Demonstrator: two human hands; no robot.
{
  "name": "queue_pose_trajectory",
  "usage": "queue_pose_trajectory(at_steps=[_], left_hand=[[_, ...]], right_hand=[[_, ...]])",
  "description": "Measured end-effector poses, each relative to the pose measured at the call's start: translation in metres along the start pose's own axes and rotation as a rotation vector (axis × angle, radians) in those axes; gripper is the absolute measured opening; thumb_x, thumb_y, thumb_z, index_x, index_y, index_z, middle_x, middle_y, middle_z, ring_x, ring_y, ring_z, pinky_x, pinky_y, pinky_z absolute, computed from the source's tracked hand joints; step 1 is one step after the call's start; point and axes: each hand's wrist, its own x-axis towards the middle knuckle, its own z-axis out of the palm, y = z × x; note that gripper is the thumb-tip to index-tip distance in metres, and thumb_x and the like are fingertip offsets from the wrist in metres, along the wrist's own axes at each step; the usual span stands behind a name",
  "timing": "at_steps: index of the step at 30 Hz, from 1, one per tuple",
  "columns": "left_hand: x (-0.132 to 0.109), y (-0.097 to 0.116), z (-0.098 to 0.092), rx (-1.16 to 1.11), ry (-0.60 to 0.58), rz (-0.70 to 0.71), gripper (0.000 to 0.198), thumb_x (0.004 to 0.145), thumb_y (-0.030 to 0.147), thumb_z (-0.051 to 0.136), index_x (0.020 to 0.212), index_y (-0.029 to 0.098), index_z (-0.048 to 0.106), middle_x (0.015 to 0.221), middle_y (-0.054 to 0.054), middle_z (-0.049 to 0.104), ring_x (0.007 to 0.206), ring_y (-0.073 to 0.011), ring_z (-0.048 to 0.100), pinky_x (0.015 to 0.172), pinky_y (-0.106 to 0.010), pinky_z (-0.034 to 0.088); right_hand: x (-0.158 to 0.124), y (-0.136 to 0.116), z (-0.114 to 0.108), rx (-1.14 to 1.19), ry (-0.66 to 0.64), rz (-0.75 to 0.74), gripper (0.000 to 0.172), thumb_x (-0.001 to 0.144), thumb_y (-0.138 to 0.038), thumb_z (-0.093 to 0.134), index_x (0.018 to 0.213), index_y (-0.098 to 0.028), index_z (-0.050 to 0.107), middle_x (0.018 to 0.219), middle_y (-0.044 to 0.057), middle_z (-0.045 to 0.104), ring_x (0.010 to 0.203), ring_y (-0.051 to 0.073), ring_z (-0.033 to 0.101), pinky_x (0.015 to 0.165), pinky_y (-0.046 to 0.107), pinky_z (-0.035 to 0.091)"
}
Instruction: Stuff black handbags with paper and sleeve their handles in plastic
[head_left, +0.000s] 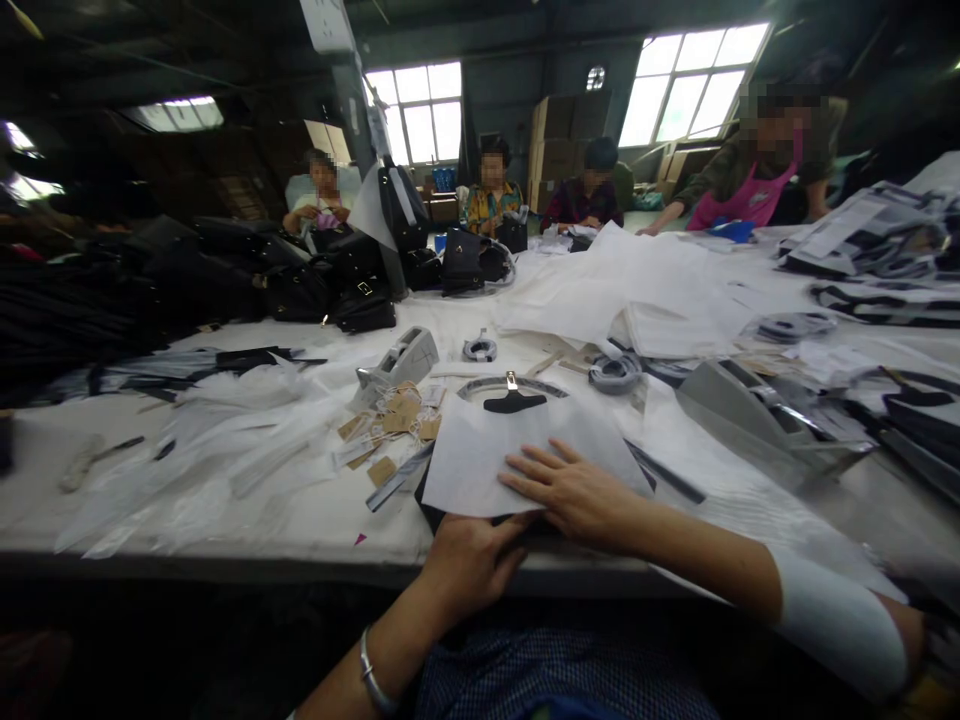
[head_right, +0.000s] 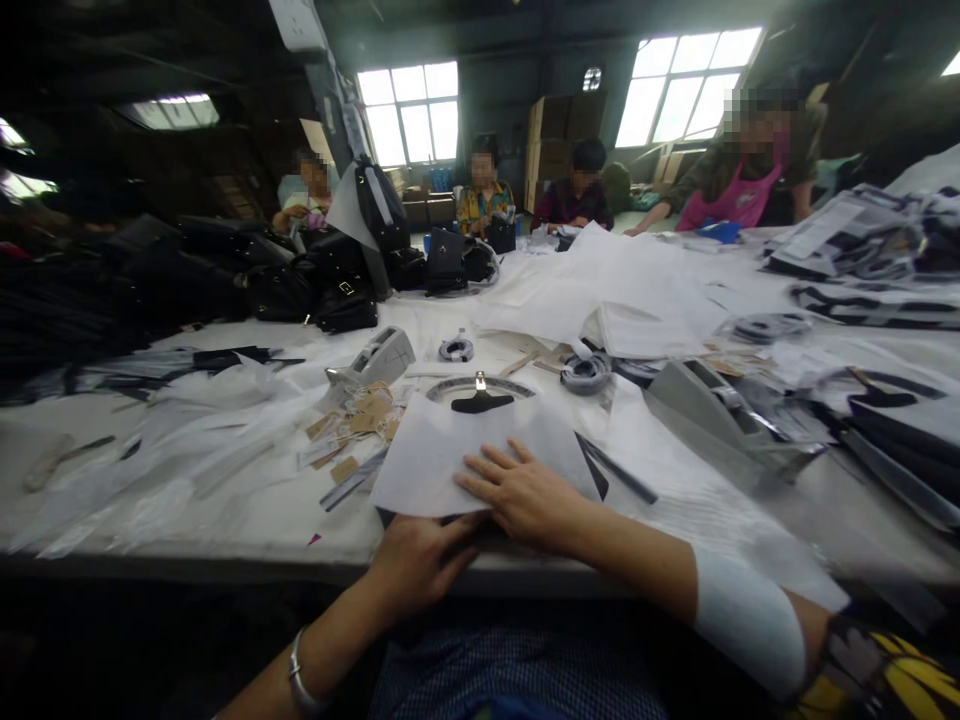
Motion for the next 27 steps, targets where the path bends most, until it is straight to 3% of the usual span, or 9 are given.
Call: queue_pose_trajectory(at_steps=[8,11,13,15,17,20,23,25,27], left_hand=[[-0.005,-0.003,-0.002,0.007,-0.025,0.022,0.056,0.088,0.031,0.064,0.142,0.035,0.049,0.133,-0.008,0.063,0.122,-0.0319,0.058,0.101,-0.05,0.05],[-0.013,0.015,-0.02,0.055,-0.01,0.016,0.055,0.087,0.022,0.063,0.14,0.025,0.052,0.134,-0.011,0.06,0.122,-0.0325,0.057,0.102,-0.05,0.049],[-0.012,0.033,-0.039,0.06,0.005,-0.006,0.039,0.089,0.02,0.059,0.128,0.019,0.06,0.122,-0.012,0.067,0.109,-0.0299,0.064,0.093,-0.045,0.055],[0.0,0.048,-0.058,0.024,0.025,-0.015,0.022,0.094,0.023,0.053,0.111,0.018,0.066,0.099,-0.009,0.072,0.087,-0.0246,0.068,0.078,-0.038,0.059],[0.023,0.051,-0.069,-0.02,0.042,0.027,0.02,0.097,0.025,0.049,0.107,0.019,0.066,0.093,-0.007,0.072,0.084,-0.0225,0.068,0.077,-0.037,0.059],[0.056,0.027,-0.062,-0.044,0.044,0.157,0.028,0.096,0.023,0.055,0.122,0.015,0.06,0.12,-0.011,0.068,0.112,-0.0255,0.063,0.103,-0.044,0.05],[0.067,-0.009,-0.039,-0.062,-0.015,0.073,0.043,0.096,0.031,0.057,0.135,0.012,0.052,0.133,-0.015,0.062,0.123,-0.0285,0.058,0.11,-0.05,0.044],[0.061,-0.024,-0.026,-0.119,-0.002,0.021,0.049,0.098,0.035,0.055,0.142,0.014,0.046,0.14,-0.014,0.057,0.129,-0.0268,0.055,0.113,-0.048,0.041],[0.052,-0.028,-0.018,-0.152,0.029,0.013,0.051,0.099,0.036,0.051,0.145,0.017,0.041,0.144,-0.011,0.055,0.132,-0.0248,0.052,0.116,-0.046,0.038]], right_hand=[[-0.007,0.003,0.007,0.042,0.003,0.03,0.057,0.101,-0.036,0.049,0.155,-0.031,0.032,0.161,0.008,0.028,0.147,0.031,0.028,0.117,0.059,0.023],[-0.009,0.004,0.01,0.039,0.013,0.024,0.055,0.101,-0.037,0.047,0.154,-0.033,0.033,0.161,0.008,0.029,0.147,0.031,0.028,0.118,0.059,0.022],[-0.009,0.004,0.013,0.032,0.01,0.016,0.054,0.102,-0.038,0.046,0.154,-0.032,0.034,0.161,0.008,0.029,0.148,0.03,0.027,0.118,0.058,0.021],[-0.008,0.004,0.016,0.034,0.015,0.014,0.054,0.101,-0.04,0.047,0.154,-0.031,0.034,0.161,0.009,0.028,0.148,0.031,0.026,0.119,0.059,0.02],[-0.008,0.003,0.018,0.055,0.027,0.019,0.054,0.101,-0.04,0.048,0.153,-0.028,0.036,0.16,0.01,0.03,0.148,0.03,0.027,0.119,0.058,0.018],[-0.01,0.005,0.017,0.132,0.046,0.023,0.048,0.101,-0.038,0.047,0.148,-0.028,0.045,0.158,0.01,0.035,0.147,0.028,0.029,0.121,0.057,0.014],[-0.015,0.014,0.009,0.348,0.07,0.057,0.061,0.098,-0.047,0.052,0.153,-0.025,0.037,0.158,0.011,0.034,0.147,0.028,0.03,0.122,0.056,0.013],[-0.019,0.023,0.004,0.565,0.124,0.127,0.067,0.097,-0.051,0.051,0.155,-0.023,0.032,0.154,0.012,0.041,0.142,0.027,0.038,0.12,0.053,0.024],[-0.021,0.03,0.003,0.702,0.232,0.218,0.055,0.099,-0.047,0.048,0.148,-0.023,0.043,0.144,0.011,0.054,0.132,0.025,0.052,0.115,0.048,0.037]])
